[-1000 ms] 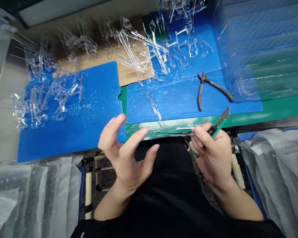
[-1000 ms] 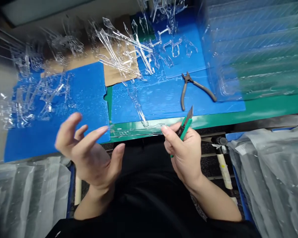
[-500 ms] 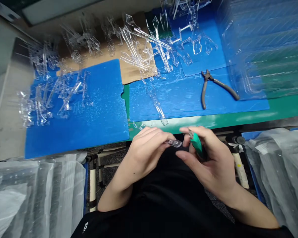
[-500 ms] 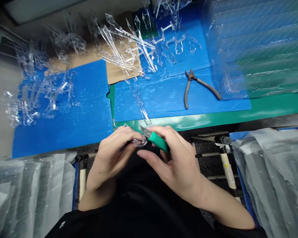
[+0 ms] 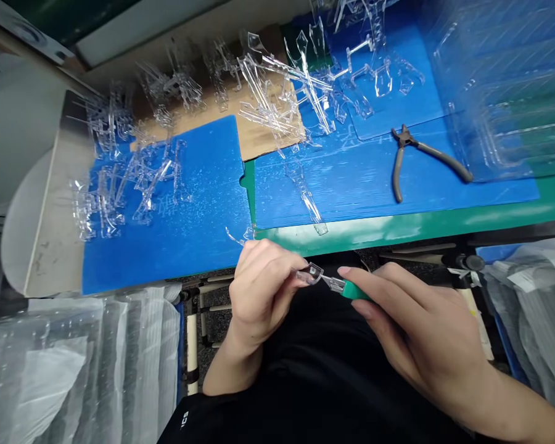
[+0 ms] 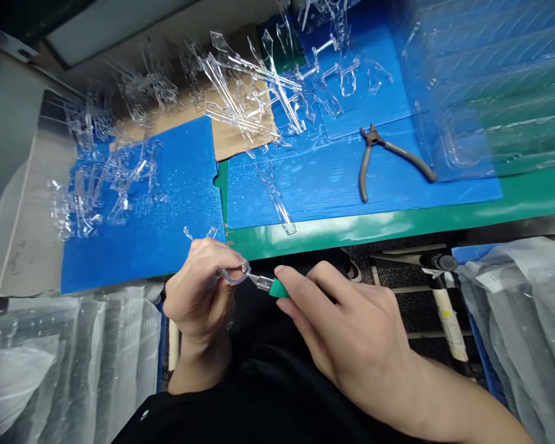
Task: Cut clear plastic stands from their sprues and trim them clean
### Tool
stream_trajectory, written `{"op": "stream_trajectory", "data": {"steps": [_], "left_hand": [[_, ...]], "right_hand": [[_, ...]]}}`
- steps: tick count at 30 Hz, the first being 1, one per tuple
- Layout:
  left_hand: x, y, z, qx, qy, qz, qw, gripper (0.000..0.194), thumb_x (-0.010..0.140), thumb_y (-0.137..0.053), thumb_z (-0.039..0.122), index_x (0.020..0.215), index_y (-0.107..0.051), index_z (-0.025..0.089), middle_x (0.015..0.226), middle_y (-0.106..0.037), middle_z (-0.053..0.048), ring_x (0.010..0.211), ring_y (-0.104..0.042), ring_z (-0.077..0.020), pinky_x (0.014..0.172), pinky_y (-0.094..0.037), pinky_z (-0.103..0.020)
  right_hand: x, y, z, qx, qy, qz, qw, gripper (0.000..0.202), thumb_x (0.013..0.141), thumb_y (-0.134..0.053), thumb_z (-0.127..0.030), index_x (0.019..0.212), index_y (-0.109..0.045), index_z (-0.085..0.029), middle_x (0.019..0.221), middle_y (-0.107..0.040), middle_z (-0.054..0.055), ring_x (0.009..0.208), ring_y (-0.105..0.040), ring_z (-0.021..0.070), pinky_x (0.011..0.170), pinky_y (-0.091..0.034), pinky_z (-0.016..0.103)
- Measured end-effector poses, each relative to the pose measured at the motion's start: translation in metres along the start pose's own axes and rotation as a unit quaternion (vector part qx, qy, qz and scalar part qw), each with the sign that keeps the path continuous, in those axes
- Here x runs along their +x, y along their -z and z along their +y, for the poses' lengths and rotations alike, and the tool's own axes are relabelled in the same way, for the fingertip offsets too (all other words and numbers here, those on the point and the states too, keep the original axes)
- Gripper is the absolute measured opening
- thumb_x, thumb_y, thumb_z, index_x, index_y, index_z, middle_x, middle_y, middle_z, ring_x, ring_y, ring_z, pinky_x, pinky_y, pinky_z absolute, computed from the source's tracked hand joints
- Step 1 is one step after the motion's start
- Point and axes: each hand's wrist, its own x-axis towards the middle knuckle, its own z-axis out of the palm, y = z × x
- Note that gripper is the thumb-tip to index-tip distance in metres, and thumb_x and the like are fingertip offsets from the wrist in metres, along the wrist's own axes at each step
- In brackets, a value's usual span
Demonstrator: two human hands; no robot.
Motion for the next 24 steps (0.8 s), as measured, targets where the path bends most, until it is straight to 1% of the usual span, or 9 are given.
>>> {"op": "stream_trajectory", "data": {"steps": [6,10,13,15,18,20,22,24], "left_hand": [[0.000,0.000,0.003,0.000,0.011,-0.004,1.000,0.011,0.113,-0.063,0.025,0.105,-0.068,0.021,0.083,-0.073,-0.003,0.072,-0.064,-0.0176,0.075,-0.043,-0.039],[0.000,-0.001,0.004,0.000,0.018,-0.009,1.000,0.013,0.114,-0.061,0.027,0.103,-0.067,0.022,0.082,-0.073,-0.002,0.071,-0.064,-0.0179,0.074,-0.043,-0.040],[-0.001,-0.002,0.003,-0.008,0.019,-0.009,1.000,0.018,0.115,-0.059,0.030,0.102,-0.067,0.022,0.081,-0.071,-0.002,0.071,-0.062,-0.0178,0.074,-0.041,-0.040],[-0.002,-0.003,0.001,-0.009,0.024,-0.013,1.000,0.019,0.115,-0.059,0.032,0.102,-0.067,0.022,0.081,-0.071,-0.002,0.071,-0.061,-0.0178,0.074,-0.040,-0.040],[-0.003,-0.004,-0.001,0.002,0.031,-0.021,0.999,0.016,0.114,-0.063,0.029,0.100,-0.068,0.021,0.084,-0.073,-0.002,0.074,-0.061,-0.0170,0.076,-0.040,-0.039],[-0.003,-0.004,-0.001,-0.006,0.034,-0.029,0.999,0.018,0.114,-0.063,0.029,0.099,-0.068,0.021,0.086,-0.074,-0.002,0.075,-0.061,-0.0165,0.075,-0.040,-0.039],[-0.004,-0.004,0.001,-0.023,0.043,-0.039,0.998,0.020,0.115,-0.061,0.032,0.100,-0.068,0.021,0.084,-0.074,-0.002,0.073,-0.061,-0.0165,0.074,-0.041,-0.039],[-0.006,-0.004,0.003,-0.044,0.058,-0.047,0.996,0.019,0.115,-0.061,0.032,0.101,-0.068,0.021,0.083,-0.073,-0.002,0.073,-0.061,-0.0167,0.074,-0.041,-0.039]], "right_hand": [[-0.003,-0.001,0.002,0.030,-0.014,-0.002,0.999,0.028,0.114,-0.060,-0.021,0.141,-0.067,-0.020,0.085,-0.066,0.000,0.061,-0.060,0.0122,0.056,-0.043,0.030],[-0.003,0.000,0.002,0.072,-0.034,-0.016,0.997,0.030,0.114,-0.059,-0.021,0.143,-0.065,-0.025,0.087,-0.068,0.001,0.062,-0.060,0.0135,0.056,-0.043,0.030],[-0.004,-0.001,0.001,0.080,-0.051,-0.018,0.995,0.030,0.114,-0.059,-0.023,0.142,-0.065,-0.027,0.088,-0.068,0.002,0.061,-0.060,0.0143,0.055,-0.041,0.031],[-0.004,-0.003,0.001,0.076,-0.060,-0.014,0.995,0.028,0.114,-0.058,-0.024,0.141,-0.066,-0.026,0.087,-0.067,0.002,0.062,-0.060,0.0148,0.055,-0.040,0.032],[-0.002,-0.008,0.003,0.066,-0.066,-0.001,0.996,0.024,0.115,-0.058,-0.024,0.136,-0.068,-0.024,0.087,-0.067,0.002,0.063,-0.063,0.0153,0.058,-0.042,0.032],[0.001,-0.013,0.008,0.037,-0.079,0.018,0.996,0.022,0.115,-0.058,-0.025,0.133,-0.070,-0.023,0.089,-0.071,0.003,0.069,-0.068,0.0172,0.063,-0.046,0.032],[0.005,-0.018,0.015,0.002,-0.107,0.045,0.993,0.020,0.116,-0.057,-0.026,0.129,-0.072,-0.022,0.098,-0.076,0.006,0.081,-0.074,0.0212,0.071,-0.049,0.034],[0.009,-0.022,0.023,-0.004,-0.133,0.062,0.989,0.020,0.116,-0.057,-0.026,0.127,-0.072,-0.021,0.107,-0.080,0.009,0.093,-0.076,0.0249,0.078,-0.051,0.036]]}}
